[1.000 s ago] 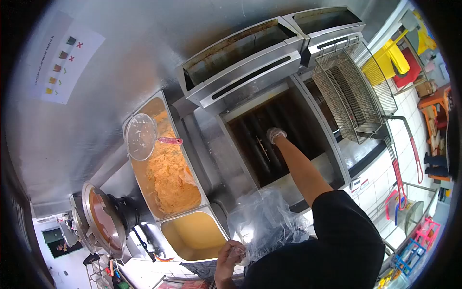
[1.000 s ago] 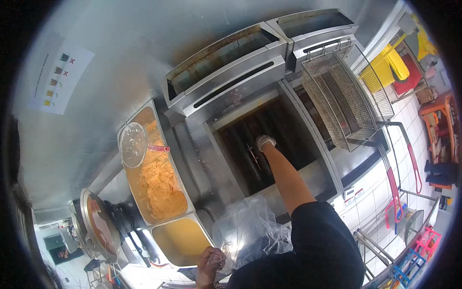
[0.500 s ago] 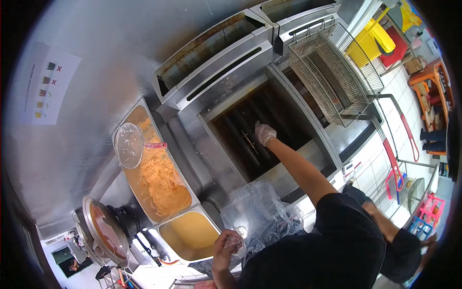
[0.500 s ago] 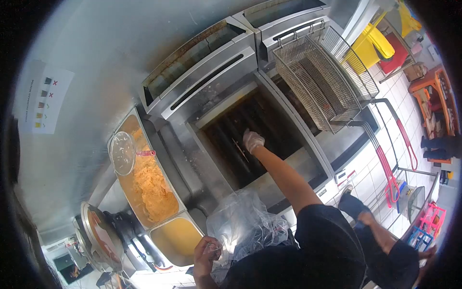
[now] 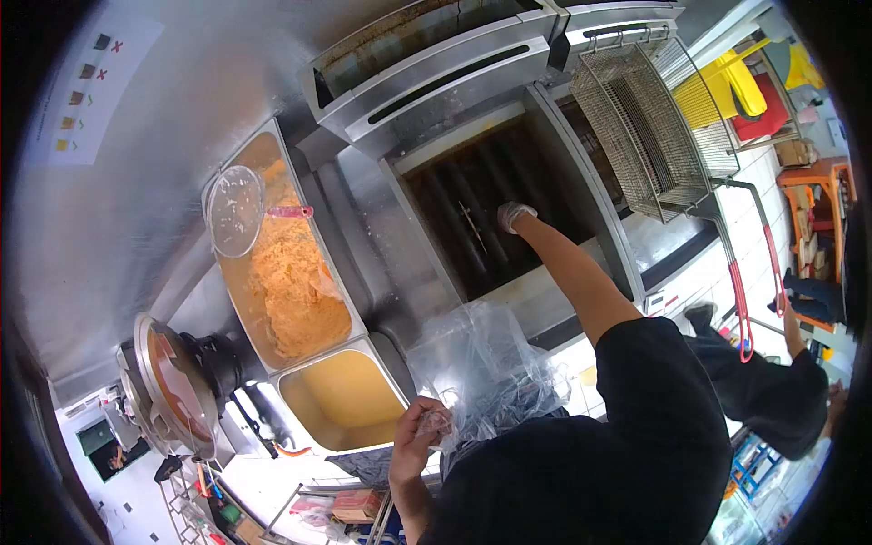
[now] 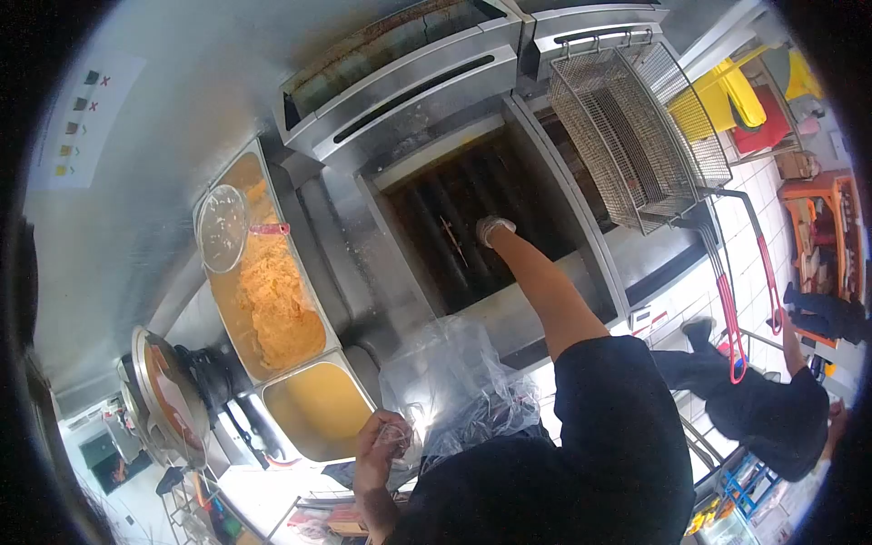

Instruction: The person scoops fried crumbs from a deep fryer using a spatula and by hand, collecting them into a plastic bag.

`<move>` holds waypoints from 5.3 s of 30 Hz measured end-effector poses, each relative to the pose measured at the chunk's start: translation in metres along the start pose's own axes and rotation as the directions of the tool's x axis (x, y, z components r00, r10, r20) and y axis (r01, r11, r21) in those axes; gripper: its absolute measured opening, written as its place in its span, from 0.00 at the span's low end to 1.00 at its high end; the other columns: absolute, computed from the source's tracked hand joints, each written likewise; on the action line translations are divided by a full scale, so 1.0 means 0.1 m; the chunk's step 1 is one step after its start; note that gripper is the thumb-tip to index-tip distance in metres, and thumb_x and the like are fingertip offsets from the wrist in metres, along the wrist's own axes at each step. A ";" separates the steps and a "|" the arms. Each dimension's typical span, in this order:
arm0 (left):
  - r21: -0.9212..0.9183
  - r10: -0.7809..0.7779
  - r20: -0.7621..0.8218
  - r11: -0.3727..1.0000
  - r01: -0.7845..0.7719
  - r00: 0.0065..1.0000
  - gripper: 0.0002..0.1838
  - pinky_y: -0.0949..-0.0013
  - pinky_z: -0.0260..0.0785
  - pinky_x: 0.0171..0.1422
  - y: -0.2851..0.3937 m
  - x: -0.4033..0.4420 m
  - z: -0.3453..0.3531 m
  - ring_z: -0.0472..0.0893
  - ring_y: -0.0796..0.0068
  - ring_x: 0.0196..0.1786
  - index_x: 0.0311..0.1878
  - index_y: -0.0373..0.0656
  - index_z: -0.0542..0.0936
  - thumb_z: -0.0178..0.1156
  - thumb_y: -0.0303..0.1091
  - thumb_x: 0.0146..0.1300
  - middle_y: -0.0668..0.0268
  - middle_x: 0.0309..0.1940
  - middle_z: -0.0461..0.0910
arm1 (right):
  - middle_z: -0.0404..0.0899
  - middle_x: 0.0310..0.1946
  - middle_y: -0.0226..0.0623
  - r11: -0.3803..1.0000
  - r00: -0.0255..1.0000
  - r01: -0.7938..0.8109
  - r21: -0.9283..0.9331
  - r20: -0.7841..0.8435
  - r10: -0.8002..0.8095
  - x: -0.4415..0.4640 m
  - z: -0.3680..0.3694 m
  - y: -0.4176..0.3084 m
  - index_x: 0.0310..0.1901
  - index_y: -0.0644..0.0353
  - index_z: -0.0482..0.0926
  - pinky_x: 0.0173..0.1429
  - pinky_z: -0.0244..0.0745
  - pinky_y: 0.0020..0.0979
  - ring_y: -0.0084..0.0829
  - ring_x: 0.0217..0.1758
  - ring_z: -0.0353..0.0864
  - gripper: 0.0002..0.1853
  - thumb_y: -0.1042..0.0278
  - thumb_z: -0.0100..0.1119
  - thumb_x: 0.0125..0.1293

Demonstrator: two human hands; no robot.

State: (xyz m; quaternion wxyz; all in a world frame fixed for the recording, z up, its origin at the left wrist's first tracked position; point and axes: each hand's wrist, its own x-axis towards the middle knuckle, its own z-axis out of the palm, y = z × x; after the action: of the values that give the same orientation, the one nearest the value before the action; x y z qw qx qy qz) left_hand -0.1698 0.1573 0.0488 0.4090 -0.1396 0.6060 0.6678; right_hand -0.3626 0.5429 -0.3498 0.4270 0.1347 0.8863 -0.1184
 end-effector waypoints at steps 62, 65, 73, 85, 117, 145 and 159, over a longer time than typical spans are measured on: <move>-0.127 0.063 -0.220 0.988 -0.093 0.973 0.06 0.80 0.57 0.34 -0.26 -0.32 -0.07 0.68 0.88 0.31 0.45 0.42 0.77 0.58 0.33 0.70 0.75 0.31 0.74 | 0.88 0.53 0.34 0.470 0.935 0.259 -0.844 0.096 -0.342 -0.19 -0.38 -0.54 0.49 0.48 0.90 0.57 0.77 0.39 0.37 0.61 0.85 0.13 0.61 0.59 0.71; -0.104 0.088 -0.214 0.988 -0.113 0.973 0.06 0.80 0.57 0.33 -0.25 -0.36 -0.09 0.68 0.88 0.31 0.45 0.42 0.77 0.57 0.33 0.71 0.75 0.32 0.74 | 0.88 0.54 0.33 0.537 0.941 0.289 -0.792 0.131 -0.313 -0.18 -0.18 -0.39 0.50 0.47 0.90 0.58 0.77 0.40 0.37 0.62 0.85 0.13 0.60 0.58 0.71; -0.219 0.074 -0.264 0.966 -0.135 0.962 0.13 0.81 0.53 0.30 -0.29 -0.32 -0.07 0.66 0.89 0.29 0.49 0.44 0.75 0.49 0.20 0.65 0.75 0.33 0.73 | 0.87 0.55 0.35 0.656 0.952 0.262 -0.708 0.076 -0.298 -0.41 -0.07 -0.04 0.51 0.44 0.90 0.63 0.76 0.43 0.39 0.63 0.84 0.14 0.59 0.58 0.71; -0.210 0.073 -0.282 0.968 -0.136 0.957 0.17 0.80 0.53 0.28 -0.11 -0.37 -0.03 0.64 0.87 0.28 0.53 0.46 0.66 0.50 0.19 0.62 0.71 0.36 0.67 | 0.89 0.45 0.33 0.609 0.953 0.293 -0.737 0.278 -0.122 -0.10 -0.51 -0.07 0.43 0.48 0.92 0.38 0.82 0.43 0.37 0.44 0.89 0.10 0.63 0.69 0.61; 0.268 0.379 0.032 0.888 -0.374 0.925 0.20 0.77 0.61 0.30 0.86 -0.22 0.01 0.68 0.85 0.24 0.66 0.34 0.77 0.54 0.36 0.80 0.73 0.25 0.70 | 0.90 0.47 0.35 0.779 0.958 0.231 -0.583 -0.006 -0.288 -1.29 -0.51 1.03 0.44 0.46 0.91 0.53 0.86 0.49 0.47 0.55 0.88 0.13 0.60 0.55 0.69; 0.305 0.349 0.048 0.887 -0.346 0.936 0.13 0.77 0.59 0.29 0.15 -0.29 0.03 0.66 0.87 0.25 0.58 0.40 0.78 0.53 0.37 0.80 0.74 0.26 0.70 | 0.86 0.41 0.37 0.995 0.761 -0.091 0.047 -0.641 0.100 -2.97 -0.17 -0.14 0.44 0.52 0.86 0.48 0.82 0.42 0.41 0.48 0.87 0.19 0.45 0.61 0.68; 0.829 0.499 0.304 0.282 -0.484 0.811 0.19 0.58 0.75 0.48 -0.33 -0.14 -0.50 0.83 0.65 0.38 0.45 0.31 0.82 0.63 0.42 0.73 0.56 0.38 0.85 | 0.86 0.47 0.46 0.537 0.547 0.678 0.502 -0.832 0.087 -4.14 1.39 -0.91 0.50 0.60 0.84 0.56 0.81 0.42 0.44 0.50 0.87 0.17 0.59 0.68 0.65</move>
State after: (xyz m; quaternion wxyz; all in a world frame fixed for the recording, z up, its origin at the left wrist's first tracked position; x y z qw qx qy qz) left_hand -0.1533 0.1033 0.0243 0.1898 0.2798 0.8747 0.3473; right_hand -0.0448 0.3552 -0.0985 -0.1421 0.1701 0.8345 -0.5044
